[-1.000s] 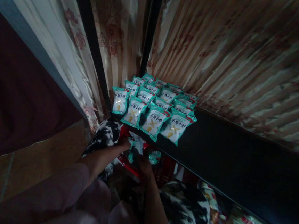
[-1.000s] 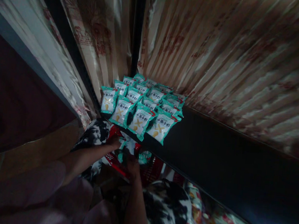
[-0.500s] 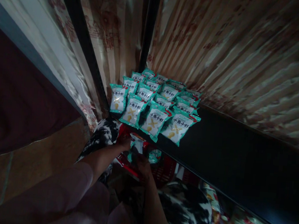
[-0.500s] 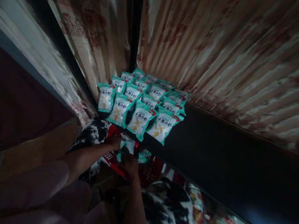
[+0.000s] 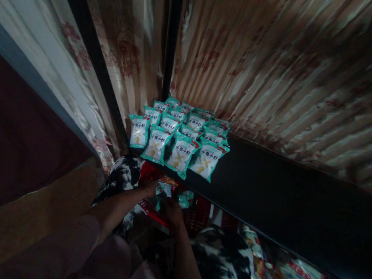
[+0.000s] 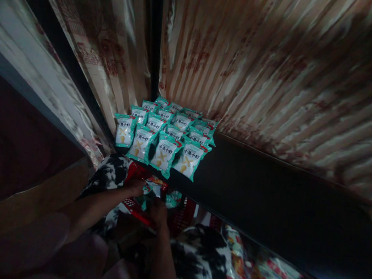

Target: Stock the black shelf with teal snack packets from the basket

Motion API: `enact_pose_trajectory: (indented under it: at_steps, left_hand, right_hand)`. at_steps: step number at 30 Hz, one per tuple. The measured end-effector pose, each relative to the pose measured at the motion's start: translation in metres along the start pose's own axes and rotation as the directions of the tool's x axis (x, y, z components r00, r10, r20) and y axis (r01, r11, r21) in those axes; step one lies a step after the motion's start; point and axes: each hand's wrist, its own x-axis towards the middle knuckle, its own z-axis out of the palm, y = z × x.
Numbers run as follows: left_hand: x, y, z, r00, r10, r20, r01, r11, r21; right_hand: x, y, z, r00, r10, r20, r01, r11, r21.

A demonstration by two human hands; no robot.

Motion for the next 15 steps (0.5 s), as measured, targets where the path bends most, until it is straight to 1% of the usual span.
enact_pose_trajectory:
  at_steps: [2, 4, 8, 11, 15]
  left_hand:
    - [-0.003, 0.003, -0.004, 0.999, -0.037, -0.017, 0.037, 0.998, 0.051]
    - [-0.007, 0.007, -0.009, 0.997, -0.062, -0.055, 0.067, 0.993, 0.093]
    - [-0.015, 0.015, -0.021, 0.988, -0.062, -0.14, 0.079, 0.99, 0.117]
    - [-0.023, 0.019, -0.029, 0.98, -0.025, -0.199, 0.049, 0.992, 0.117]
    - [-0.033, 0.023, -0.034, 0.969, 0.063, -0.24, -0.04, 0.994, 0.099]
  right_hand:
    - [-0.001, -0.001, 0.0, 0.999, -0.011, -0.03, 0.011, 1.0, 0.015]
    - [-0.001, -0.002, -0.001, 0.998, -0.018, -0.068, 0.02, 0.999, 0.03]
    - [-0.002, -0.006, -0.005, 0.992, -0.022, -0.126, 0.03, 0.998, 0.06]
    - [-0.003, -0.009, -0.009, 0.986, -0.007, -0.166, 0.02, 0.997, 0.075]
    - [-0.004, -0.011, -0.01, 0.978, 0.004, -0.207, 0.018, 0.994, 0.106]
